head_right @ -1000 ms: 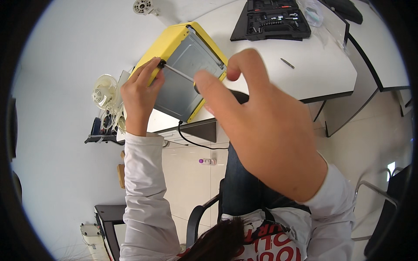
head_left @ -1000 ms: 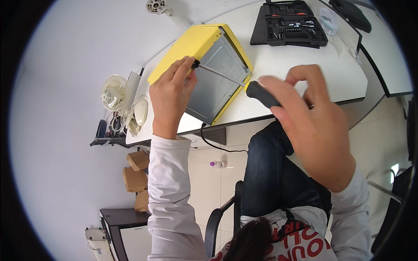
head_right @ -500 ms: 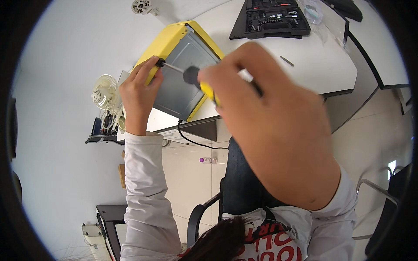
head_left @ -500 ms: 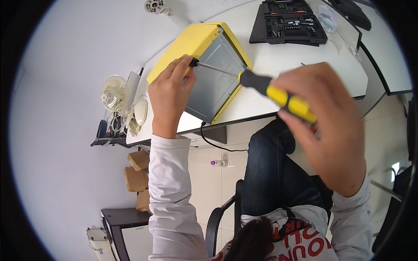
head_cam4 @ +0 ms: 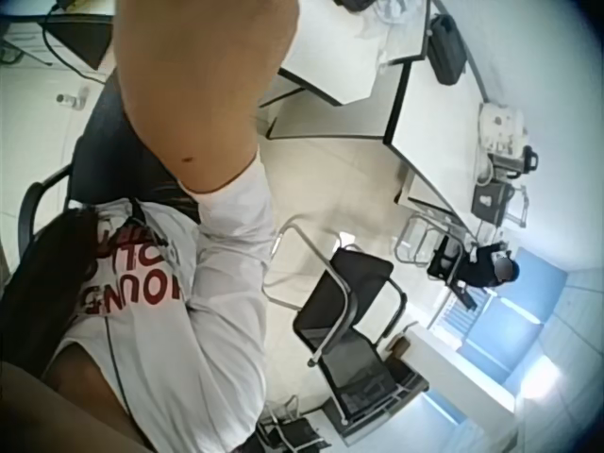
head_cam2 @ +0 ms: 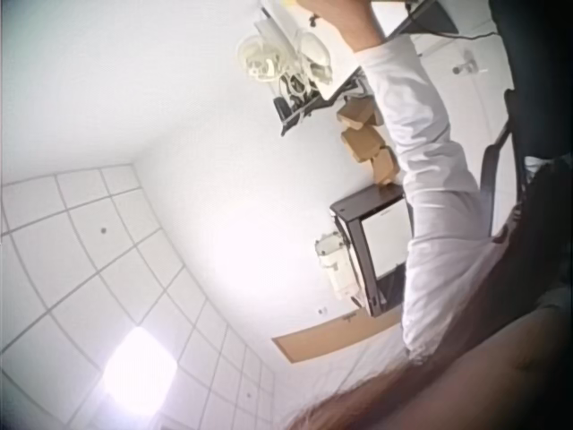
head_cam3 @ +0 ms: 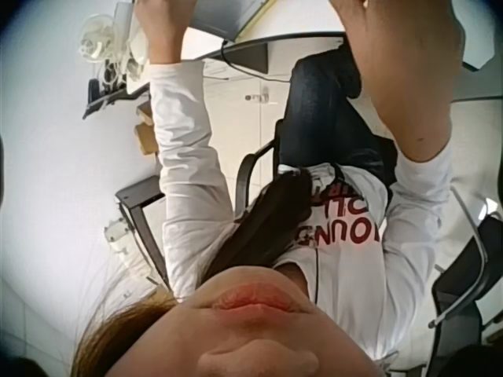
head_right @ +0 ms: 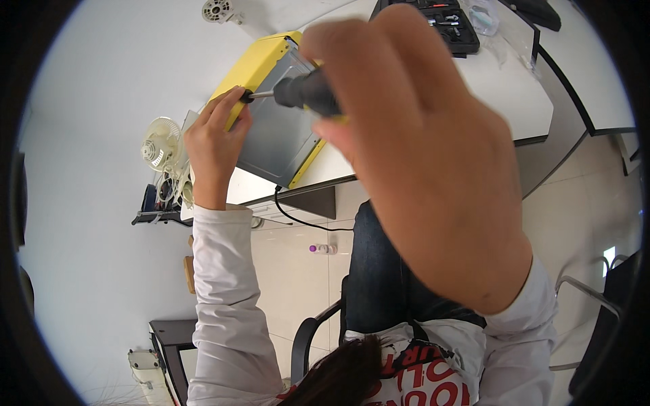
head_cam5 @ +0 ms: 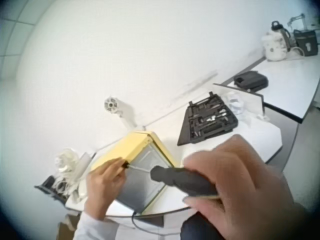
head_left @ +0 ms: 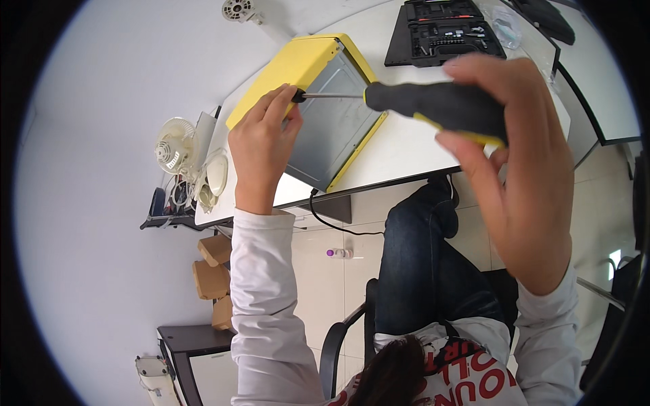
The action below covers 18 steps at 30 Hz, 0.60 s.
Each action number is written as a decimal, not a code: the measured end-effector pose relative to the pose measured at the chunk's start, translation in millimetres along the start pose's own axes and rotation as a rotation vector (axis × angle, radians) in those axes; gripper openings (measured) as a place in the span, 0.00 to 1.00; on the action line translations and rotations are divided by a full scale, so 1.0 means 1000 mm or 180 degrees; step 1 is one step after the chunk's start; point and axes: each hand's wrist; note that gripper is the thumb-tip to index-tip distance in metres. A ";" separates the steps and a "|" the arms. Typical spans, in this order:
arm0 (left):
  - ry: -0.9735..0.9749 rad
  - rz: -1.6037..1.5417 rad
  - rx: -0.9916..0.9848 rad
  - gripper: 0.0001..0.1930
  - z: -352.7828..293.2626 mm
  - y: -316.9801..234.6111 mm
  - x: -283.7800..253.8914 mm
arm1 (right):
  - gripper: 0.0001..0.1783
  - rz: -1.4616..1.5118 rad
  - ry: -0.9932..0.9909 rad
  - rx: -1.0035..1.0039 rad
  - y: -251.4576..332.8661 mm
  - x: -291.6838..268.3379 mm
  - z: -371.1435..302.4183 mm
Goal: The person uses a screwdriver to tighten screws on the corners of a yellow and silver electronic device. They rotate the device to access different sides and continue securing the casing with screws.
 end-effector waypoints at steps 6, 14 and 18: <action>0.0036 0.0077 -0.0001 0.13 0.009 -0.005 0.001 | 0.22 -0.0100 -0.0342 -0.0312 0.003 0.008 0.012; -0.0008 0.0067 -0.0023 0.14 0.007 -0.004 0.001 | 0.25 -0.0354 0.0013 -0.0557 -0.010 0.000 0.022; 0.0029 0.0058 -0.0045 0.14 0.008 -0.004 0.001 | 0.22 0.0254 -0.0015 -0.0526 0.003 -0.006 0.020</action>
Point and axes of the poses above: each hand's wrist, its own z-axis towards the middle knuckle, its own x-axis out of the palm, y = z × x, and after that the axes turned 4 degrees about -x, right-handed
